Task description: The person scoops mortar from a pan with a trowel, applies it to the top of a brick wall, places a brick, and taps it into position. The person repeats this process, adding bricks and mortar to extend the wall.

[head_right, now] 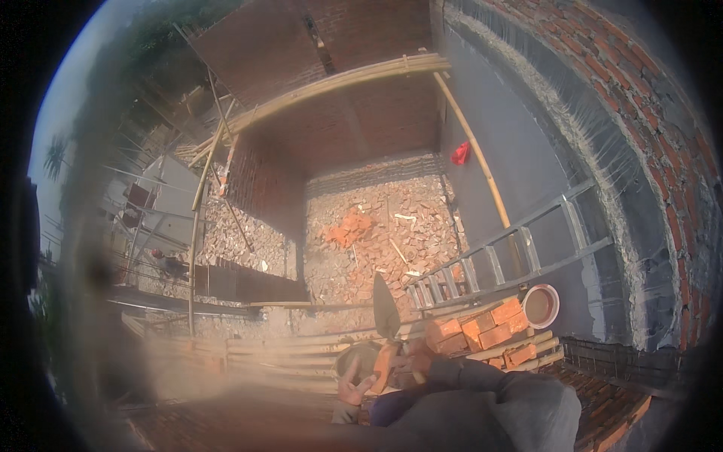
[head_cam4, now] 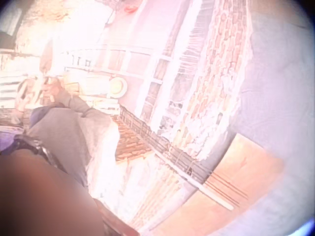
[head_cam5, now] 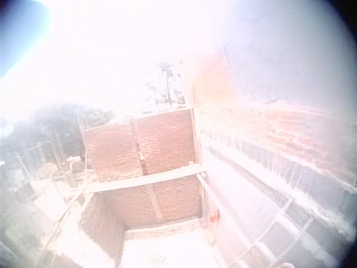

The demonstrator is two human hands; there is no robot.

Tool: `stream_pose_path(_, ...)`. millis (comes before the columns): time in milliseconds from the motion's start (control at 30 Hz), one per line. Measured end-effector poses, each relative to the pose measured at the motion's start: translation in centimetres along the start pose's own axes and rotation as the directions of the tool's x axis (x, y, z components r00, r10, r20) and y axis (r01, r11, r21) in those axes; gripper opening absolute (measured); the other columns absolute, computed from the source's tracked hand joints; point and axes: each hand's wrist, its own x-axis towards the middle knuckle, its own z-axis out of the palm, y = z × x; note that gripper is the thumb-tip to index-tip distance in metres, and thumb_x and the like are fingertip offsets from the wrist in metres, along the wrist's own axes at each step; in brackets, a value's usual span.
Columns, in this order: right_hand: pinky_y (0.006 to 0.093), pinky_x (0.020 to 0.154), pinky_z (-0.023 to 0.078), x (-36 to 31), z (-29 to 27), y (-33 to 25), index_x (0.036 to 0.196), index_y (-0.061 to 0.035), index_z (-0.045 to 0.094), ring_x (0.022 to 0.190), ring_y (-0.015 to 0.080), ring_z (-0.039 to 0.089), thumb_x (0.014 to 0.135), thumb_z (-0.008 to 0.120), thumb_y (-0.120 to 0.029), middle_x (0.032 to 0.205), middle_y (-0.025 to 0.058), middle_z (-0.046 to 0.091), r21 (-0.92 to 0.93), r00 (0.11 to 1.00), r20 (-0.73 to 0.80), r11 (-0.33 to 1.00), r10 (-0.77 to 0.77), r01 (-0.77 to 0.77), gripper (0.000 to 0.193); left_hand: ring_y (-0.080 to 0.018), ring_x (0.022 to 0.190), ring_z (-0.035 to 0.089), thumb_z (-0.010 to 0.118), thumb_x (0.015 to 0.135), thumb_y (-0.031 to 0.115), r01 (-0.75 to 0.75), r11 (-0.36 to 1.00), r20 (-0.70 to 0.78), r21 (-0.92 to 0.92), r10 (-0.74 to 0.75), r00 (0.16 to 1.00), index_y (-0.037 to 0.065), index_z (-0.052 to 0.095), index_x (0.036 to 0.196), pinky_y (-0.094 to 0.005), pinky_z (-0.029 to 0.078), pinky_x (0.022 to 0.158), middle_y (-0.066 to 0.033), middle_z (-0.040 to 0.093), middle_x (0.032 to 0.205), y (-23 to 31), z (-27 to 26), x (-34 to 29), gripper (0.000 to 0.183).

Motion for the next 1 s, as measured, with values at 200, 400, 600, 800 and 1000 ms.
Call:
stream_pose_path(200, 0.0277, 0.063, 0.049, -0.4, 6.4, -15.3, 0.111, 0.0018, 0.069, 0.075, 0.0072, 0.059, 0.082, 0.081, -0.016, 0.093, 0.0027, 0.071, 0.196, 0.85, 0.512, 0.98, -0.122, 0.023, 0.036, -0.0234, 0.143, 0.045, 0.076, 0.092, 0.023, -0.12, 0.858, -0.154, -0.5, 0.048, 0.987, -0.008, 0.034, 0.156, -0.0353, 0.035, 0.118, -0.0215, 0.048, 0.155, 5.8, -3.9, -6.9, 0.083)
stream_pose_path(400, 0.0251, 0.062, 0.055, -0.4, 15.2, -19.8, 0.107, 0.0076, 0.07, 0.078, 0.0114, 0.068, 0.096, 0.071, -0.017, 0.089, 0.0089, 0.072, 0.188, 0.718, 0.683, 0.982, -0.133, 0.003, 0.027, -0.0213, 0.141, 0.047, 0.069, 0.089, 0.027, -0.353, 0.716, -0.584, -0.603, -0.094, 0.807, -0.007, 0.034, 0.157, -0.0335, 0.031, 0.119, -0.0189, 0.051, 0.152, 10.8, -4.0, -18.3, 0.084)
stream_pose_path(600, 0.0246, 0.053, 0.05, 2.7, 17.3, -16.6, 0.1, 0.0051, 0.07, 0.058, 0.0105, 0.063, 0.097, 0.072, -0.021, 0.079, 0.0045, 0.068, -0.318, 0.604, 0.795, 0.886, 0.055, 0.337, 0.026, -0.0264, 0.142, 0.046, 0.067, 0.08, 0.03, -0.501, 0.818, -0.933, -0.283, -0.114, 0.341, -0.01, 0.033, 0.156, -0.0368, 0.027, 0.121, -0.0208, 0.049, 0.153, 19.7, 0.5, -33.8, 0.092)
stream_pose_path(800, 0.0258, 0.048, 0.045, 2.5, 15.8, -11.9, 0.093, 0.0018, 0.071, 0.056, 0.0106, 0.061, 0.095, 0.073, -0.019, 0.073, 0.0035, 0.066, -0.401, 0.533, 0.809, 0.896, 0.249, 0.189, 0.021, -0.0262, 0.126, 0.061, 0.08, 0.076, 0.021, 0.015, 0.998, -0.977, -0.054, -0.05, -0.207, -0.008, 0.038, 0.155, -0.0375, 0.047, 0.108, -0.0227, 0.057, 0.144, 23.3, 0.8, -49.3, 0.094)
stream_pose_path(1000, 0.0271, 0.045, 0.045, 1.7, 14.1, -11.1, 0.092, 0.0031, 0.069, 0.054, 0.0125, 0.06, 0.094, 0.073, -0.018, 0.074, 0.005, 0.065, -0.421, 0.521, 0.812, 0.883, 0.264, 0.209, 0.021, -0.0233, 0.117, 0.066, 0.087, 0.076, 0.013, 0.138, 0.958, -0.922, -0.25, -0.192, -0.335, -0.012, 0.042, 0.151, -0.0347, 0.053, 0.099, -0.0241, 0.063, 0.135, 11.4, -4.4, -53.4, 0.091)
